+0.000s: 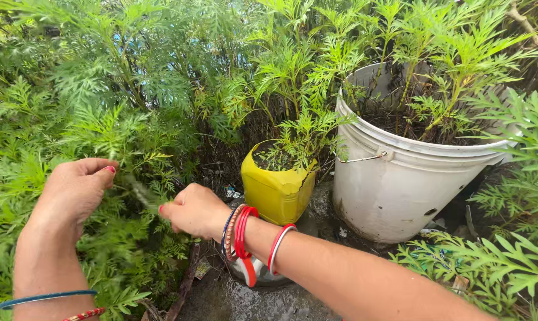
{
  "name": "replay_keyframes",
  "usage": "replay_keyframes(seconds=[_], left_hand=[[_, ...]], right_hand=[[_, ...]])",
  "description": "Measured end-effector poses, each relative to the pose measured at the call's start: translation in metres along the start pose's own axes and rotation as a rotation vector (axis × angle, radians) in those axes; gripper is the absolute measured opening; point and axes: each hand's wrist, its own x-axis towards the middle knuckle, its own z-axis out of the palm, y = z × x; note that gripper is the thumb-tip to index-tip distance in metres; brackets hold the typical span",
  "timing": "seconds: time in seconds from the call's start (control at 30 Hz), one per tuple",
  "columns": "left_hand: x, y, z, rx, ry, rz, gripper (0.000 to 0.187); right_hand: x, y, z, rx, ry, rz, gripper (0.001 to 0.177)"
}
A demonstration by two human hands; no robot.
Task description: The person waters plants in several containers on a rooftop using a hose.
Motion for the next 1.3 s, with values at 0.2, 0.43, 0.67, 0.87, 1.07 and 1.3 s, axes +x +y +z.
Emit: replay_keyframes(seconds=[0.2,0.43,0.67,0.87,1.07,1.3], left_hand=[[-0.004,0.007,0.006,0.008,0.000,-0.021,0.034],[-0.003,0.010,0.011,0.032,-0.002,0.006,0.036],[0.003,0.011,0.021,0.052,-0.032,0.047,0.037],[0.000,0.018,0.026,0.070,-0.036,0.046,0.036],[0.004,0.014,0.034,0.079,-0.030,0.070,0.036],[0.007,0.017,0.044,0.068,-0.064,0.043,0.039]], right_hand=[[-0.009,-0.010,0.011,-0.025,-0.118,0.084,0.045],[0.009,0.013,-0.007,-0.105,0.357,-0.089,0.050],[-0.024,-0.013,0.011,-0.101,-0.352,0.152,0.050],[-0.002,0.004,0.008,0.032,0.367,-0.126,0.053],[0.003,0.012,-0.008,-0.025,0.440,-0.035,0.049],[-0.022,0.002,0.029,-0.092,-0.190,0.010,0.046]])
